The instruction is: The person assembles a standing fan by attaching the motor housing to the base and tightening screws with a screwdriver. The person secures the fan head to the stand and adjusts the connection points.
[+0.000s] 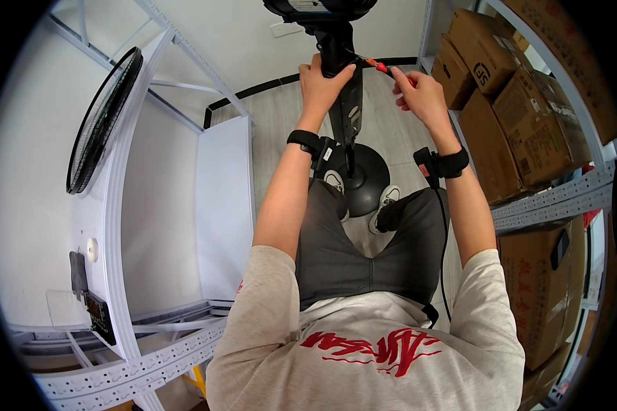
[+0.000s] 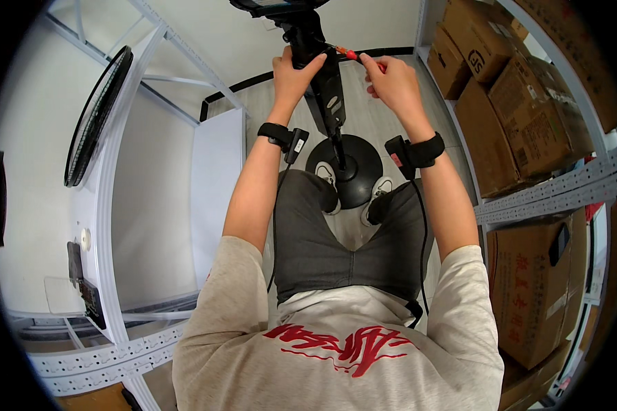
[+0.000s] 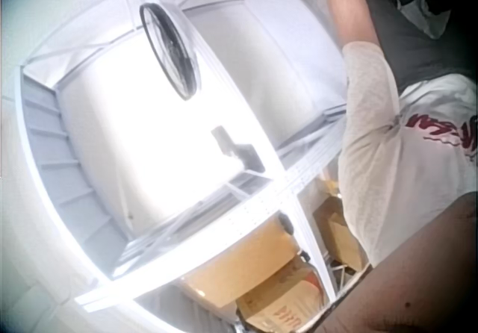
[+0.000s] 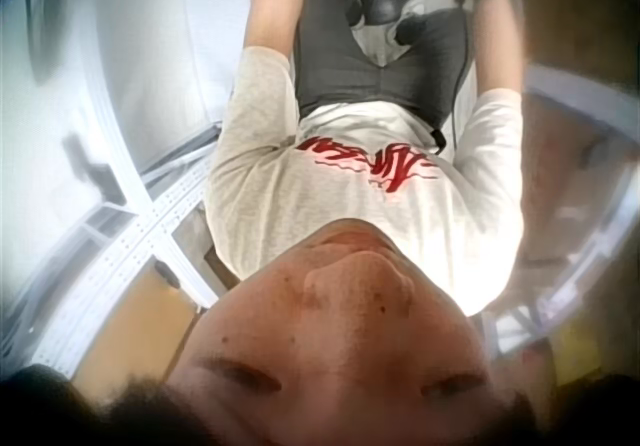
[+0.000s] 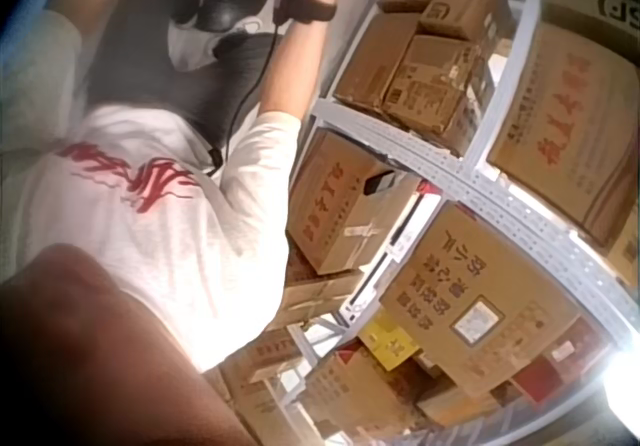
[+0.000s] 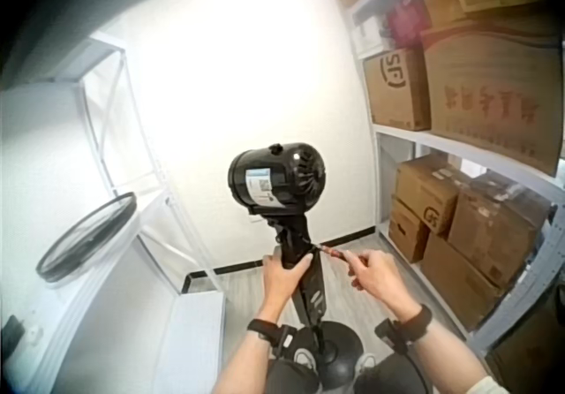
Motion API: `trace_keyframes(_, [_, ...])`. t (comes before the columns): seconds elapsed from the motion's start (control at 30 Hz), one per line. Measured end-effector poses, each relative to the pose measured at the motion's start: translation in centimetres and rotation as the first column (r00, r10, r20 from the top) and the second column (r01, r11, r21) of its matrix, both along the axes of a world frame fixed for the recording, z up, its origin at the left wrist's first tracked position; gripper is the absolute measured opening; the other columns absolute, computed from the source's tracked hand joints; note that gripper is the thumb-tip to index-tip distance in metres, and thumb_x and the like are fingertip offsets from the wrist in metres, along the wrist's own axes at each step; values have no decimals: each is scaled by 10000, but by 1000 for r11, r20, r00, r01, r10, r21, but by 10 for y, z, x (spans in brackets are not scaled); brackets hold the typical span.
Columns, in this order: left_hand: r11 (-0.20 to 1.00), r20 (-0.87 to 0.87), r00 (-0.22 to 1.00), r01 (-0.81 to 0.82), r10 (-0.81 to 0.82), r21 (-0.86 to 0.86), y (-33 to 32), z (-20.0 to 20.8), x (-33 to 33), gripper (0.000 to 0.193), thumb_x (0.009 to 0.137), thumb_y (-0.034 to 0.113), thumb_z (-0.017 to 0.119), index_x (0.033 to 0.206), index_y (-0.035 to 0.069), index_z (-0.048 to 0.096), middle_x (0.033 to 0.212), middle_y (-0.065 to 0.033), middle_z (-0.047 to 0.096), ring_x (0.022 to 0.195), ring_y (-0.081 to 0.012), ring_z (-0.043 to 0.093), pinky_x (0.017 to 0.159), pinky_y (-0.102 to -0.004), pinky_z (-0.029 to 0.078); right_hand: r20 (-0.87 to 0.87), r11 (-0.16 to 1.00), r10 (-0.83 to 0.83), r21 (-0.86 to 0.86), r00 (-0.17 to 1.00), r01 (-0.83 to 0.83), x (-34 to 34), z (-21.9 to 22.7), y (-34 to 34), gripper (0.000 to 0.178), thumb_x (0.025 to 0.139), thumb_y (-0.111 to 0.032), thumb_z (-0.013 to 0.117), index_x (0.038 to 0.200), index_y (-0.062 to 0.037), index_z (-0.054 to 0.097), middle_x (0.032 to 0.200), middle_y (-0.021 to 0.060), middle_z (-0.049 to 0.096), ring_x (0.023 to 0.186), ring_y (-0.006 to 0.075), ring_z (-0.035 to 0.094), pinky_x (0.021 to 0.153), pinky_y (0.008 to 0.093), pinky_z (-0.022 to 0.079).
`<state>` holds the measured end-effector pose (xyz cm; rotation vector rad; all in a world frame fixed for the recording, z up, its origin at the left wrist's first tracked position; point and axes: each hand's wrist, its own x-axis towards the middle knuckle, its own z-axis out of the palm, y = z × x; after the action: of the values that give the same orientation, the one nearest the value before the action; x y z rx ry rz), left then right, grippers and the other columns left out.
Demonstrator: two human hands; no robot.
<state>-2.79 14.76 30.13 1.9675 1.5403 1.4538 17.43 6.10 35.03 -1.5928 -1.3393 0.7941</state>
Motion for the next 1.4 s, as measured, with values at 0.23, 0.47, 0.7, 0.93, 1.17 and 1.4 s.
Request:
trace_keyframes(0.23, [1000,-1,1000,0,0,-11,-4,3,1,681,690,534,785,1114,43,577,966,-211,529,916,-364,560,814,-411,477,122,985,-71,166,990,50,-6,3,-9,369,898,-337,665,1018,10,628,703,101,673,559,174,655,558,306,508])
trace_keyframes(0.47, [1000,7,1000,21,-21,-21,-2,1,3,697,685,530,790,1142,51,574,984,-209,515,920,-362,549,820,-413,474,112,931,-100,361,989,53,-1,-14,-5,359,900,-349,655,955,6,648,660,98,658,555,185,649,547,311,500])
trace_keyframes(0.7, [1000,2,1000,5,-5,1,-2,1,4,657,695,528,785,1110,60,586,971,-209,530,913,-357,563,811,-412,478,209,971,-90,236,974,39,4,-13,0,431,915,-420,621,979,6,643,653,90,660,575,187,661,571,320,504])
trace_keyframes(0.93, [1000,0,1000,-5,5,11,-1,0,1,645,700,528,780,1092,52,592,945,-208,537,916,-362,563,809,-413,478,246,995,-63,96,967,40,2,-2,-1,443,918,-433,620,987,4,619,681,99,670,609,214,675,640,332,512])
trace_keyframes(1.17, [999,0,1000,27,-27,-20,-1,2,2,668,700,529,783,1117,47,583,991,-219,530,926,-358,559,819,-408,476,218,952,-77,307,973,7,3,-3,-4,420,912,-406,638,1015,1,616,702,105,662,595,195,670,635,336,516])
trace_keyframes(1.4, [1000,-1,1000,23,-23,-20,-3,4,7,690,701,535,780,1130,34,576,1001,-218,525,945,-364,557,831,-408,473,303,964,-54,263,951,-29,15,-15,4,419,887,-387,681,1022,6,626,732,102,671,598,178,660,605,305,507])
